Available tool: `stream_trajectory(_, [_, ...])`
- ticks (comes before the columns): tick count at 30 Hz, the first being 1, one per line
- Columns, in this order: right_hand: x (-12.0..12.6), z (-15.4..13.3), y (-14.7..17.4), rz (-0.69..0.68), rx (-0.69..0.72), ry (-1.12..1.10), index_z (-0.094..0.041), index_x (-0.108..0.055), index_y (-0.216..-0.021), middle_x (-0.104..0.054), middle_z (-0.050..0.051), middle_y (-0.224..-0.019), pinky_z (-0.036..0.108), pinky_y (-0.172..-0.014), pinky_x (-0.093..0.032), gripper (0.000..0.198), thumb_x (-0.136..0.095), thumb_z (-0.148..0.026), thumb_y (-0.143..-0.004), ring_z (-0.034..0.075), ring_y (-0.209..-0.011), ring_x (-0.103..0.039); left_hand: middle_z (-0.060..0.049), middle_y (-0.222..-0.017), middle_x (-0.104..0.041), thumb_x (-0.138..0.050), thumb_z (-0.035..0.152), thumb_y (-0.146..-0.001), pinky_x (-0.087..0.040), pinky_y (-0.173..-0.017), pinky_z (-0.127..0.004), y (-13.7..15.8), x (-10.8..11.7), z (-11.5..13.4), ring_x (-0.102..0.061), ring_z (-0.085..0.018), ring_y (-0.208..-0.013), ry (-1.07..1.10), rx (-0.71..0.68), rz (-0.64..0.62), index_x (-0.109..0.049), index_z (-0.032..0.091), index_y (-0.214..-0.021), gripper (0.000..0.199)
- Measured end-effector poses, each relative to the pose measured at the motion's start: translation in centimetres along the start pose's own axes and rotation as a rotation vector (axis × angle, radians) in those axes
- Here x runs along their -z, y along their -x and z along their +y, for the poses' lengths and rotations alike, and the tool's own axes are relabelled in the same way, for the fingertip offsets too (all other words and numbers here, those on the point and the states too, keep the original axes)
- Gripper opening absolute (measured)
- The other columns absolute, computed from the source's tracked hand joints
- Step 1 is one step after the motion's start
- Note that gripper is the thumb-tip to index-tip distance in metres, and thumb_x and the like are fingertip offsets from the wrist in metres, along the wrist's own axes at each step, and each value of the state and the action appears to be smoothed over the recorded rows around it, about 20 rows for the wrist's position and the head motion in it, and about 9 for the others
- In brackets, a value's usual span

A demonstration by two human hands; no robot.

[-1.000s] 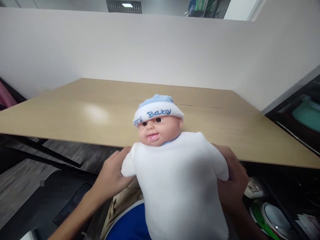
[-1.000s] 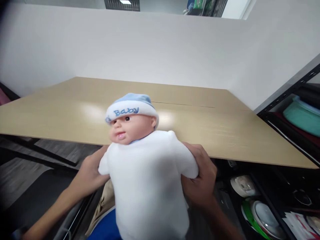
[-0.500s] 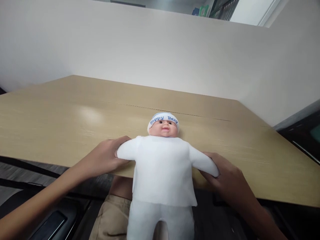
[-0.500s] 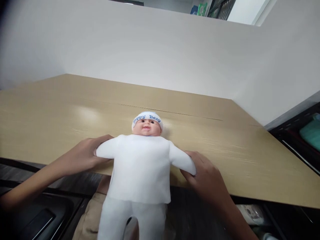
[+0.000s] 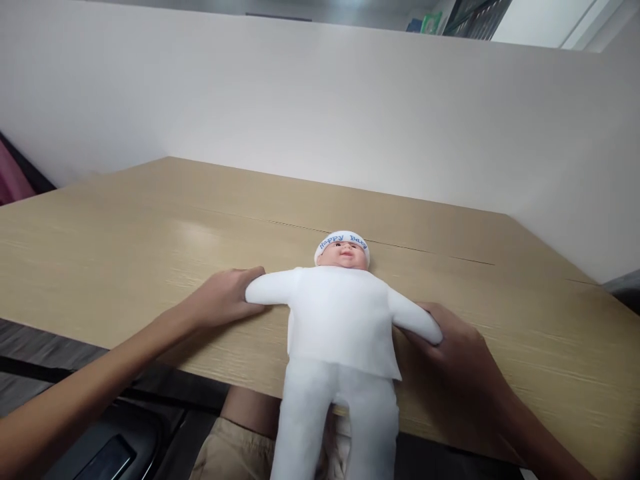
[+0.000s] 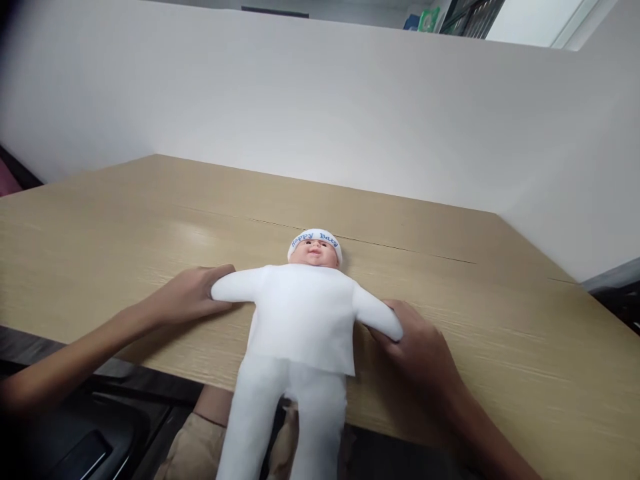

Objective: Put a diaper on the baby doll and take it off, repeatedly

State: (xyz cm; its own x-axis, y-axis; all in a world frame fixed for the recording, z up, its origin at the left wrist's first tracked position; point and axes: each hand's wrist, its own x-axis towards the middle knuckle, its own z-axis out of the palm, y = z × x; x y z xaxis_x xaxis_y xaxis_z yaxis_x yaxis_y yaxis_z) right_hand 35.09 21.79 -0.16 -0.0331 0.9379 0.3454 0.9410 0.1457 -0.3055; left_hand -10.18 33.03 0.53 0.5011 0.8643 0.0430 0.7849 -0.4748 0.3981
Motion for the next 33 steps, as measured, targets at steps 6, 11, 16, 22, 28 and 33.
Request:
stream_trajectory(6, [-1.9, 1.7, -4.3, -0.021, -0.021, 0.005, -0.027, -0.075, -0.113, -0.084, 0.009, -0.109, 0.039, -0.074, -0.053, 0.039, -0.064, -0.062, -0.100, 0.032, -0.094, -0.078, -0.004, -0.097, -0.079, -0.067, 0.058, -0.092, -0.040, -0.069, -0.032, -4.9, 0.4, -1.8, -0.073, -0.027, -0.085, -0.030, -0.002, 0.047, -0.061, 0.026, -0.099, 0.033])
stream_trajectory(11, [-4.0, 3.3, -7.6, -0.003, -0.033, 0.014, -0.025, -0.076, -0.109, -0.083, 0.009, -0.105, 0.037, -0.072, -0.050, 0.044, -0.063, -0.067, -0.101, 0.031, -0.090, -0.077, -0.006, -0.098, -0.080, -0.064, 0.061, -0.092, -0.042, -0.069, -0.033, -9.0, 0.1, -3.2, -0.074, -0.029, -0.087, -0.077, -0.027, 0.069, -0.065, 0.025, -0.104, 0.038])
stream_trajectory(16, [-5.7, 4.4, -11.3, 0.026, -0.037, 0.041, -0.025, -0.073, -0.105, -0.083, 0.009, -0.103, 0.037, -0.070, -0.048, 0.045, -0.062, -0.069, -0.100, 0.031, -0.089, -0.075, -0.011, -0.100, -0.080, -0.062, 0.067, -0.095, -0.047, -0.077, -0.038, -12.5, -1.6, -4.6, -0.074, -0.034, -0.094, -0.204, 0.063, 0.227, -0.068, 0.022, -0.111, 0.049])
stream_trajectory(22, [-6.9, 5.4, -14.7, 0.055, -0.046, -0.013, -0.025, -0.075, -0.116, -0.083, 0.011, -0.114, 0.039, -0.077, -0.050, 0.049, -0.066, -0.070, -0.098, 0.032, -0.097, -0.075, -0.015, -0.114, -0.079, -0.067, 0.065, -0.095, -0.049, -0.096, -0.045, -15.1, -2.8, -6.3, -0.067, -0.036, -0.108, -0.197, 0.002, 0.357, -0.071, 0.019, -0.122, 0.053])
stream_trajectory(28, [-8.0, 7.3, -15.5, 0.223, 0.005, 0.155, -0.019, -0.074, -0.125, -0.078, 0.019, -0.118, 0.050, -0.093, -0.050, 0.069, -0.050, -0.080, -0.103, 0.039, -0.107, -0.066, -0.014, -0.147, -0.069, -0.070, 0.067, -0.098, -0.036, -0.116, -0.055, -17.6, -2.9, -7.1, -0.057, -0.040, -0.133, -0.230, -0.007, 0.492, -0.078, 0.027, -0.134, 0.055])
stream_trajectory(33, [-8.7, 8.8, -16.2, 0.221, -0.032, 0.215, -0.018, -0.071, -0.131, -0.074, 0.021, -0.123, 0.051, -0.094, -0.049, 0.068, -0.045, -0.076, -0.106, 0.041, -0.111, -0.063, -0.014, -0.143, -0.072, -0.069, 0.058, -0.102, -0.037, -0.117, -0.051, -20.3, -3.1, -7.8, -0.060, -0.038, -0.132, -0.166, -0.004, 0.439, -0.073, 0.025, -0.140, 0.052])
